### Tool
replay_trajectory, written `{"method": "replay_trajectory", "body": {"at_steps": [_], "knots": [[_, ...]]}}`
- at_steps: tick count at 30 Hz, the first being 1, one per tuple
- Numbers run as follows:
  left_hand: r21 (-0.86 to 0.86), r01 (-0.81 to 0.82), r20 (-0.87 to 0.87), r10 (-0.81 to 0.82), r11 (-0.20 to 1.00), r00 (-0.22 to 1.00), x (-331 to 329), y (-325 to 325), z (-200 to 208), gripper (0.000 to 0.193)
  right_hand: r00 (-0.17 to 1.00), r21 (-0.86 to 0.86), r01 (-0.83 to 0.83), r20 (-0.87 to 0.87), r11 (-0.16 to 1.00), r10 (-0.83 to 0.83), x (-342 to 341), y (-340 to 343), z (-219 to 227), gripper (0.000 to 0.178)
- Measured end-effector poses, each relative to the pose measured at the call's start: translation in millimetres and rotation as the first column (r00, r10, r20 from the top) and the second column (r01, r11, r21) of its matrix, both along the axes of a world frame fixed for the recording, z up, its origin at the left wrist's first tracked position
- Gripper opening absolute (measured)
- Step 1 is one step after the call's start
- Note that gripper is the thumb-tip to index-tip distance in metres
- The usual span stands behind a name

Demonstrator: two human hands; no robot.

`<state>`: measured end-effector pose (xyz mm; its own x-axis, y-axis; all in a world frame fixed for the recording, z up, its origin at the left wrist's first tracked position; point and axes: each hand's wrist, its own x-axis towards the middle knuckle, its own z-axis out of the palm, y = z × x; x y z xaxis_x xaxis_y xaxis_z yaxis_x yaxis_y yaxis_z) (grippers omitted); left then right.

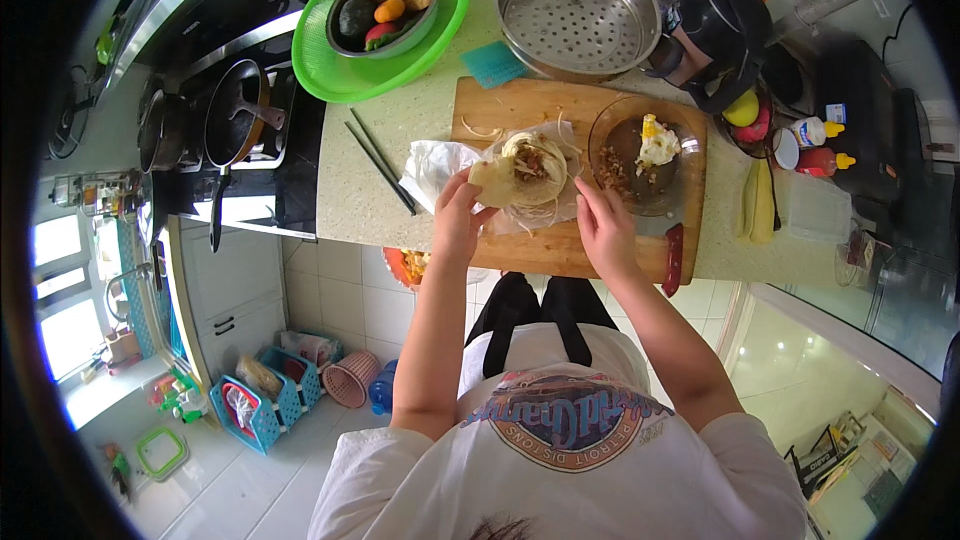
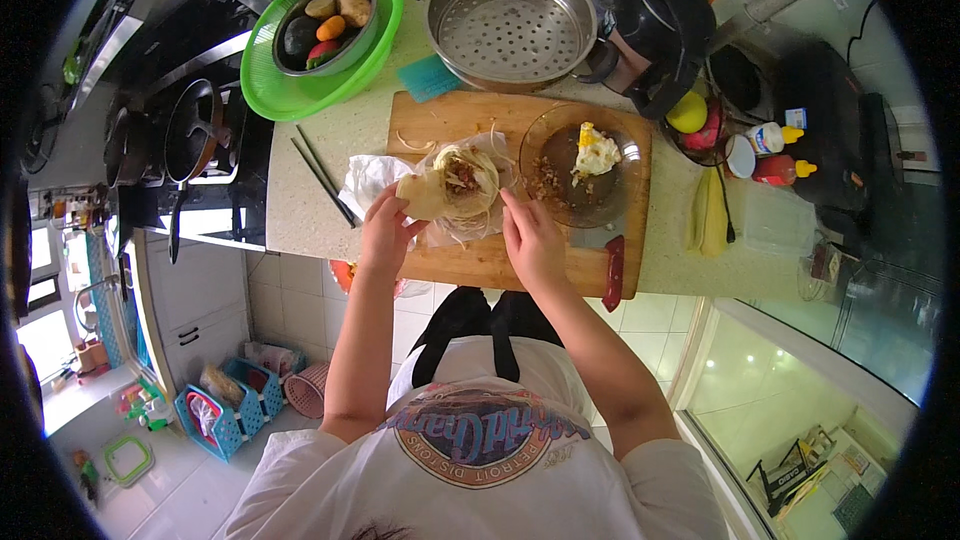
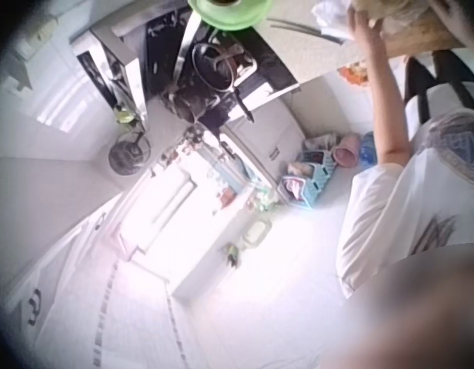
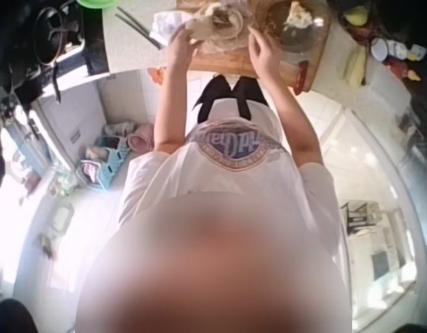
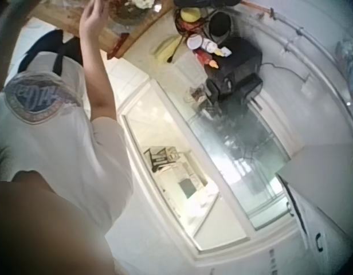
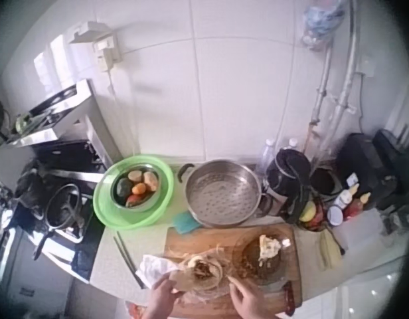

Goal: The person places a flatbread on a cutting board, cuts it in half with a cleaver, and then fills each half with a cooked mixture using a spoon. They add condiments from squeeze bottles and wrap the assembled food in plastic.

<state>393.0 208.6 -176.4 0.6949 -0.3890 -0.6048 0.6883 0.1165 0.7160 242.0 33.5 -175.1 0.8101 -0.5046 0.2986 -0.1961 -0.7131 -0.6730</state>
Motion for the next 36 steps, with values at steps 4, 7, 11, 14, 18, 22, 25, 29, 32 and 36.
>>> {"method": "replay_trajectory", "body": {"at_steps": [4,7,11,14,18,22,25,29,32,36], "knots": [[0.000,-0.006,0.003,0.006,1.000,1.000,-1.3,1.7,2.8,0.044,0.984,0.174,0.080,0.146,0.981,-0.106,-14.7,-22.6,27.9,0.021],[-0.004,-0.003,0.005,0.003,1.000,1.000,-1.9,0.1,1.7,0.045,0.980,0.132,0.174,0.072,0.976,-0.184,-32.0,-59.9,30.0,0.020],[-0.004,0.002,0.004,-0.002,1.000,1.000,-1.1,-2.4,-2.2,0.044,0.976,0.117,0.200,-0.108,0.973,-0.188,-43.7,-99.9,18.6,0.020],[0.007,-0.001,0.003,0.001,1.000,1.000,-1.0,-3.4,-1.1,0.044,0.982,0.075,0.129,-0.149,0.989,-0.117,-52.5,-105.8,10.1,0.021],[0.010,-0.005,0.001,0.005,1.000,1.000,-0.5,-2.2,0.4,0.044,0.974,0.187,0.135,-0.204,0.973,-0.096,-68.0,-86.1,13.0,0.023],[-0.010,-0.005,0.000,0.005,1.000,1.000,-0.9,-2.0,0.8,0.045,0.922,0.475,0.334,-0.344,0.814,-0.177,-80.5,-70.0,5.5,0.022],[-0.013,-0.004,0.002,0.004,1.000,1.000,-1.3,-1.6,2.6,0.045,0.904,0.835,0.427,-0.389,0.348,-0.175,-76.1,-70.3,13.6,0.026],[-0.007,-0.003,0.001,0.003,1.000,1.000,0.2,-0.7,1.3,0.046,0.904,0.923,0.384,-0.372,0.017,-0.209,-70.4,-77.0,11.7,0.029],[-0.005,0.002,0.004,-0.002,1.000,1.000,0.1,-0.3,4.5,0.046,0.882,0.906,0.419,-0.422,-0.058,-0.209,-68.7,-84.3,20.0,0.030],[-0.033,0.000,0.008,0.000,0.999,1.000,-1.9,0.6,4.7,0.045,0.908,0.930,0.368,-0.364,-0.016,-0.208,-70.2,-90.0,36.3,0.030]]}}
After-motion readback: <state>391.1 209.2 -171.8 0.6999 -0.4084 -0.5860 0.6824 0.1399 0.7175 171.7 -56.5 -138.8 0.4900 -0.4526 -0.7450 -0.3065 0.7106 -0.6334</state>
